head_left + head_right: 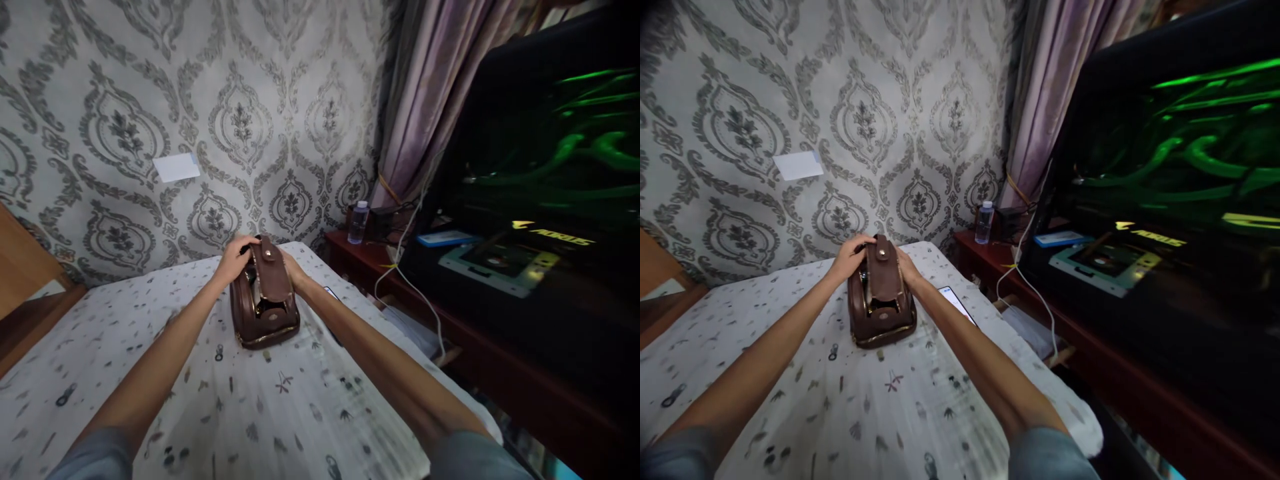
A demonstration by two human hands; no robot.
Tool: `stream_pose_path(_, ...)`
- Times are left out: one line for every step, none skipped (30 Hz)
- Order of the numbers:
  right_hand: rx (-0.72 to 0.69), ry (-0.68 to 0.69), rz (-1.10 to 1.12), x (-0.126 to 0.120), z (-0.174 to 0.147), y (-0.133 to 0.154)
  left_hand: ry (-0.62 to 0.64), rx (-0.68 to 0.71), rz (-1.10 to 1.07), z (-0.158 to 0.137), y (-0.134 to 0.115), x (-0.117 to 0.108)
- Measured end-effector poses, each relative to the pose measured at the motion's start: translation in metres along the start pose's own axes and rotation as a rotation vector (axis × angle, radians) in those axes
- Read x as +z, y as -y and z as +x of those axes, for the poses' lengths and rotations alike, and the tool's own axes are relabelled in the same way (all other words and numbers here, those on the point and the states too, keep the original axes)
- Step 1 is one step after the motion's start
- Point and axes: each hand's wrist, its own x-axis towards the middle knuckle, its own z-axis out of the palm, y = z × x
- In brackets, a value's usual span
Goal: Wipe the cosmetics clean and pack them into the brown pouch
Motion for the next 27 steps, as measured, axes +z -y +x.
stream_pose_path(-0.021,-0.020,0.024,0.000,-0.005,-0.001,-0.006,0.004,0.007,-0.005,-0.001,-0.001)
stream_pose_path(-0.034,-0.028,0.023,-0.001,-0.009,-0.001,-0.015,0.005,0.014,-0.009,-0.001,-0.003)
stream_pose_path(-0.043,-0.035,0.013,-0.001,-0.013,-0.002,-0.026,0.005,0.022,-0.013,-0.001,-0.004)
stream_pose_path(-0.054,-0.048,0.008,-0.001,-0.017,-0.001,-0.035,0.006,0.032,-0.017,-0.001,-0.006)
stream_pose_path(-0.063,-0.062,0.002,-0.001,-0.020,-0.001,-0.042,0.010,0.042,-0.021,-0.002,-0.006)
stream_pose_path(-0.070,-0.076,-0.004,-0.001,-0.023,-0.001,-0.044,0.016,0.054,-0.024,-0.003,-0.007)
stream_pose_path(-0.077,-0.090,-0.009,0.000,-0.025,0.000,-0.042,0.024,0.065,-0.027,-0.005,-0.007)
stream_pose_path(-0.083,-0.101,-0.013,0.000,-0.028,0.000,-0.039,0.033,0.075,-0.031,-0.007,-0.006)
stream_pose_path(-0.087,-0.111,-0.018,0.001,-0.031,0.001,-0.036,0.040,0.084,-0.034,-0.008,-0.005)
stream_pose_path(-0.091,-0.117,-0.022,0.001,-0.034,0.001,-0.036,0.047,0.091,-0.037,-0.010,-0.004)
stream_pose_path(-0.093,-0.122,-0.027,0.002,-0.038,0.001,-0.037,0.051,0.097,-0.040,-0.012,-0.003)
stream_pose_path(-0.094,-0.128,-0.031,0.003,-0.041,0.001,-0.038,0.054,0.101,-0.043,-0.014,-0.002)
stream_pose_path(-0.092,-0.133,-0.036,0.004,-0.045,0.001,-0.040,0.055,0.103,-0.047,-0.015,0.000)
stream_pose_path(-0.091,-0.140,-0.041,0.005,-0.048,0.001,-0.042,0.055,0.103,-0.052,-0.017,0.001)
stream_pose_path(-0.093,-0.148,-0.046,0.006,-0.052,0.000,-0.045,0.057,0.106,-0.057,-0.018,0.002)
stream_pose_path(-0.099,-0.158,-0.051,0.007,-0.055,-0.001,-0.047,0.064,0.113,-0.064,-0.021,0.004)
stream_pose_path(-0.108,-0.168,-0.055,0.008,-0.058,-0.002,-0.045,0.073,0.123,-0.072,-0.024,0.005)
stream_pose_path(-0.119,-0.180,-0.058,0.009,-0.060,-0.003,-0.040,0.085,0.133,-0.081,-0.027,0.005)
stream_pose_path(-0.130,-0.191,-0.058,0.009,-0.062,-0.004,-0.034,0.096,0.141,-0.091,-0.032,0.006)
stream_pose_path(-0.138,-0.201,-0.055,0.010,-0.063,-0.005,-0.031,0.103,0.148,-0.101,-0.037,0.007)
stream_pose_path(-0.144,-0.208,-0.050,0.010,-0.065,-0.005,-0.030,0.106,0.157,-0.111,-0.042,0.009)
stream_pose_path(-0.149,-0.213,-0.044,0.010,-0.066,-0.005,-0.030,0.106,0.172,-0.120,-0.048,0.010)
stream_pose_path(-0.156,-0.214,-0.038,0.010,-0.067,-0.006,-0.029,0.110,0.203,-0.128,-0.053,0.013)
stream_pose_path(-0.164,-0.213,-0.034,0.011,-0.068,-0.006,-0.023,0.122,0.250,-0.135,-0.057,0.016)
stream_pose_path(-0.173,-0.210,-0.031,0.011,-0.070,-0.006,-0.015,0.138,0.306,-0.141,-0.060,0.019)
stream_pose_path(-0.181,-0.207,-0.030,0.011,-0.071,-0.006,-0.007,0.153,0.364,-0.144,-0.062,0.023)
stream_pose_path(-0.186,-0.203,-0.031,0.011,-0.073,-0.007,-0.006,0.165,0.416,-0.147,-0.062,0.027)
